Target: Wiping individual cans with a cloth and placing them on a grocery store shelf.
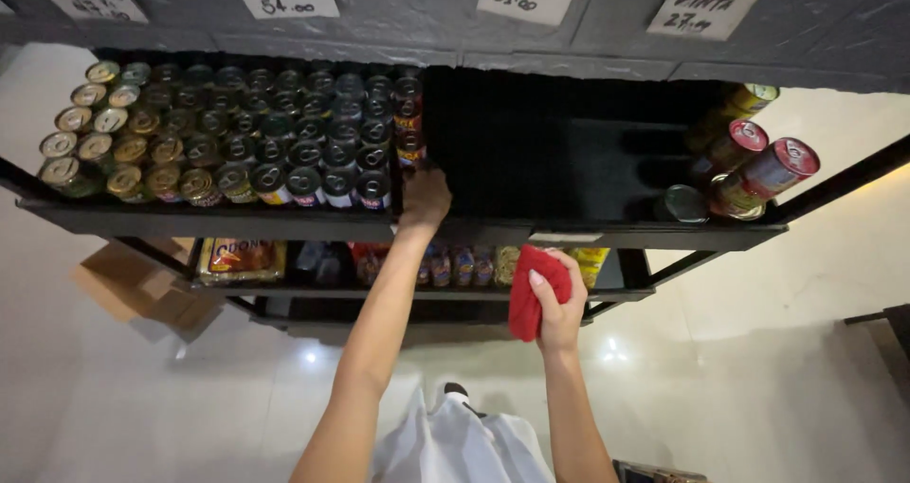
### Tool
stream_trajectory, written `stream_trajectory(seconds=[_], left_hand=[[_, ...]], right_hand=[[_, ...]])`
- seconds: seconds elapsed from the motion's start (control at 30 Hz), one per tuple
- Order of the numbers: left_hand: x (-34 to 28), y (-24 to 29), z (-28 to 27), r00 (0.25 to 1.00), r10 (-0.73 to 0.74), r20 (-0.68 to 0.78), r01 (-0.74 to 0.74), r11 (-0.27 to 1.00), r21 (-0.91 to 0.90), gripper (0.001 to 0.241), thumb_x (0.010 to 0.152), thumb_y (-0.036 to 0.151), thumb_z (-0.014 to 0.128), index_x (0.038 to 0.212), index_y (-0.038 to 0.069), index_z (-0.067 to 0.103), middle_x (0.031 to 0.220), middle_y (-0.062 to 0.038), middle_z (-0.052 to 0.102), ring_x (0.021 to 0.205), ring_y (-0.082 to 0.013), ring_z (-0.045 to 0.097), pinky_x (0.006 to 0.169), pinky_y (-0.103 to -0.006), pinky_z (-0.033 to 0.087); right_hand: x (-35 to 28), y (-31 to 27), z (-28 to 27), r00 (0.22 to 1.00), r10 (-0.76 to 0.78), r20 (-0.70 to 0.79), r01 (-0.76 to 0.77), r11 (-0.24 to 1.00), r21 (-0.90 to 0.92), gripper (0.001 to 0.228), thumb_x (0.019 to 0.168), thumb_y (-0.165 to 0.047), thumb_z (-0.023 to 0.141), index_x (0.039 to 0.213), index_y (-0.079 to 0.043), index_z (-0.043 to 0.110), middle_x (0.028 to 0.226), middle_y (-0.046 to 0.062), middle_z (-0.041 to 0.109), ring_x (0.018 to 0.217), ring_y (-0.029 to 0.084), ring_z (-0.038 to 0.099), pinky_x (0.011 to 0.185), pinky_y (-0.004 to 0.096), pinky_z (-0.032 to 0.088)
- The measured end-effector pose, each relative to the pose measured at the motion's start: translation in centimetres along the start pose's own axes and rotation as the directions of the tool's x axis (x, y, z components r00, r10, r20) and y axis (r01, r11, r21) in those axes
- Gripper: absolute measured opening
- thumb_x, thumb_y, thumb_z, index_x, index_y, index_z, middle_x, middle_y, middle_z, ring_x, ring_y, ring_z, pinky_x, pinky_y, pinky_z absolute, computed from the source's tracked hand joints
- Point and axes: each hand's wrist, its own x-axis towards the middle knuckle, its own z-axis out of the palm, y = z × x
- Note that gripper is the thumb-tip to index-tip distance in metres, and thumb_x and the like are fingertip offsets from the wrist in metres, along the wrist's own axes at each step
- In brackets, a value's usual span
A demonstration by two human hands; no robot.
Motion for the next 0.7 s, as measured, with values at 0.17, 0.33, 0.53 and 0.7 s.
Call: stream_trajectory(seconds=[0.17,0.33,0.53,0.7], left_hand=[[3.2,-3.4,2.9,0.977,0.175,-0.120,-0.166,0.983,0.085,0.027,0.095,0.017,0.061,0.114,0.000,0.069,0.120,-0.026,0.065,0.112,-0.0436,0.061,0.092,-0.0554,0.051],[4.2,-3.9,3.3,0.927,0.352,-0.131,-0.308,0.912,0.271,0.030,0.104,0.017,0.057,0.124,-0.004,0.065,0.120,-0.026,0.065,0.113,-0.0424,0.060,0.092,-0.0607,0.048],[-0.4,0.0,-0.2,0.867,0.355,-0.350,-0.295,0.931,0.213,0.046,0.091,0.021,0.064,0.127,-0.008,0.061,0.125,-0.032,0.060,0.111,-0.0484,0.058,0.092,-0.0555,0.049],[-13.5,8.1,-9.3,0.972,0.236,-0.018,-0.236,0.965,-0.110,0.044,0.096,0.030,0.064,0.137,0.014,0.062,0.134,-0.017,0.059,0.124,-0.0400,0.052,0.100,-0.0686,0.036]], right_hand=[[-0.7,-0.2,0.5,1.000,0.015,-0.007,-0.015,1.000,-0.001,0.039,0.091,-0.014,0.073,0.125,-0.002,0.059,0.114,0.007,0.066,0.102,0.016,0.064,0.090,0.031,0.054],[-1.6,-0.3,0.7,1.000,0.023,-0.016,-0.024,1.000,-0.011,0.039,0.091,-0.013,0.073,0.125,-0.002,0.059,0.112,0.008,0.067,0.100,0.016,0.064,0.089,0.030,0.054],[-3.5,-0.6,-0.1,0.996,0.041,-0.076,-0.045,0.998,-0.048,0.040,0.089,-0.013,0.074,0.125,-0.003,0.059,0.112,0.008,0.068,0.099,0.015,0.065,0.087,0.030,0.055],[-6.1,0.7,-3.1,0.982,0.017,-0.187,-0.037,0.994,-0.105,0.038,0.090,-0.010,0.074,0.125,-0.002,0.061,0.113,0.008,0.069,0.101,0.015,0.066,0.090,0.030,0.055]])
